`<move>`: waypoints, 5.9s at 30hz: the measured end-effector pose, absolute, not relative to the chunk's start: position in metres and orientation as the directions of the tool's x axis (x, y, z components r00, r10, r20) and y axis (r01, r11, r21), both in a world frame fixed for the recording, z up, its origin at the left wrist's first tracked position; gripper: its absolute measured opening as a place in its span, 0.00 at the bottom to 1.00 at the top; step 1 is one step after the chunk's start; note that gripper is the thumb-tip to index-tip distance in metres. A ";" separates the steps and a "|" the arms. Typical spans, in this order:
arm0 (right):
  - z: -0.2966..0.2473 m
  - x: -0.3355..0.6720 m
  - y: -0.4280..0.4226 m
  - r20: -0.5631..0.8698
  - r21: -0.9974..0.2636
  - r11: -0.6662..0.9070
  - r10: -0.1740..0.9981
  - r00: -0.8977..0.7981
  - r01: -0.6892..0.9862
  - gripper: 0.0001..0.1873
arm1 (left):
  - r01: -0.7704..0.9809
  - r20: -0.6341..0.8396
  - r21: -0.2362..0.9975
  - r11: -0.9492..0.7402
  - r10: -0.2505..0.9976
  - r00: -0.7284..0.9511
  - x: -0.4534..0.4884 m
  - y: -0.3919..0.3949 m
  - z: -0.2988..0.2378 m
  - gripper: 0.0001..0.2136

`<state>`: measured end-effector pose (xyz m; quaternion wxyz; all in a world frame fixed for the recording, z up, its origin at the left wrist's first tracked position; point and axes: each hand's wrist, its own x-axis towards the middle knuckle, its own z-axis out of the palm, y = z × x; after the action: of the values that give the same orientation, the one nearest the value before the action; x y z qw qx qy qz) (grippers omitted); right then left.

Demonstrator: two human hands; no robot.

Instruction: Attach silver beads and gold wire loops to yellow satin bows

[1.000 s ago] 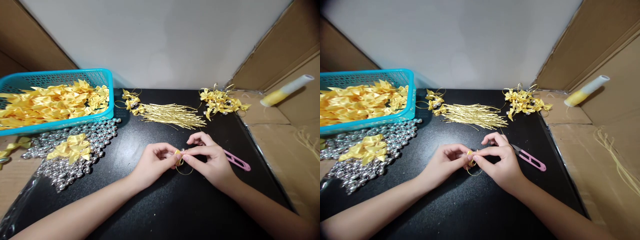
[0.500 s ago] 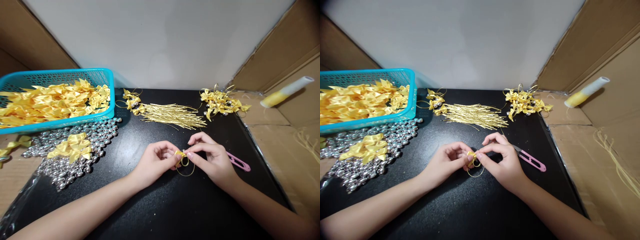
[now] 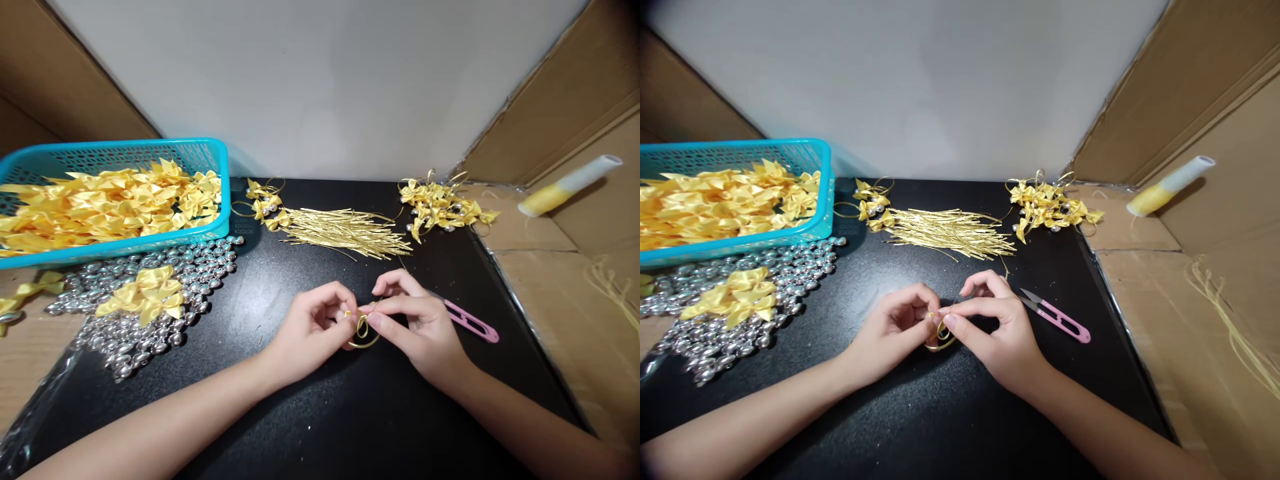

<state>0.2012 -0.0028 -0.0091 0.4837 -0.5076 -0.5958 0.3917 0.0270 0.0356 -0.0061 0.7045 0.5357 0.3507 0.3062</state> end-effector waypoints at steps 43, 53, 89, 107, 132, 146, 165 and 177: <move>0.026 0.225 0.005 0.167 -0.942 0.224 0.959 -0.230 0.250 0.04 | 0.116 -0.160 0.986 0.120 0.874 0.458 0.024 0.040 -0.008 0.06; 0.031 0.228 0.006 0.074 -0.912 0.255 0.873 -0.482 0.321 0.05 | 0.154 -0.099 0.987 0.038 0.908 0.407 0.023 0.041 -0.010 0.04; 0.026 0.230 0.005 0.111 -0.978 0.140 0.977 -0.182 0.155 0.03 | 0.235 0.094 0.941 -0.243 0.856 0.509 0.021 0.039 -0.009 0.07; -0.005 0.218 0.005 0.352 -0.772 0.348 0.931 -0.097 0.532 0.06 | 0.076 0.087 0.985 -0.156 0.823 0.562 0.017 0.045 -0.012 0.04; -0.005 0.207 0.003 0.315 -0.871 0.343 0.939 -0.136 0.352 0.03 | 0.181 0.138 0.946 -0.269 0.840 0.525 0.026 0.037 -0.012 0.04; -0.012 0.203 0.005 0.130 -0.957 0.147 0.988 -0.081 0.251 0.05 | 0.048 -0.038 0.999 0.016 0.861 0.507 0.024 0.038 -0.013 0.06; -0.013 0.200 0.001 0.149 -0.976 0.134 0.986 0.079 0.173 0.07 | 0.166 -0.035 0.985 -0.052 0.876 0.482 0.026 0.036 -0.011 0.07; -0.011 0.205 0.003 0.091 -0.969 0.081 0.995 0.035 0.232 0.02 | 0.384 0.015 0.895 -0.227 0.876 0.483 0.023 0.036 -0.013 0.05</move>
<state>0.2047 0.0032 -0.0110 0.4711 -0.5436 -0.5642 0.4053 0.0230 0.0363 -0.0127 0.4498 0.7343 0.4289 0.2731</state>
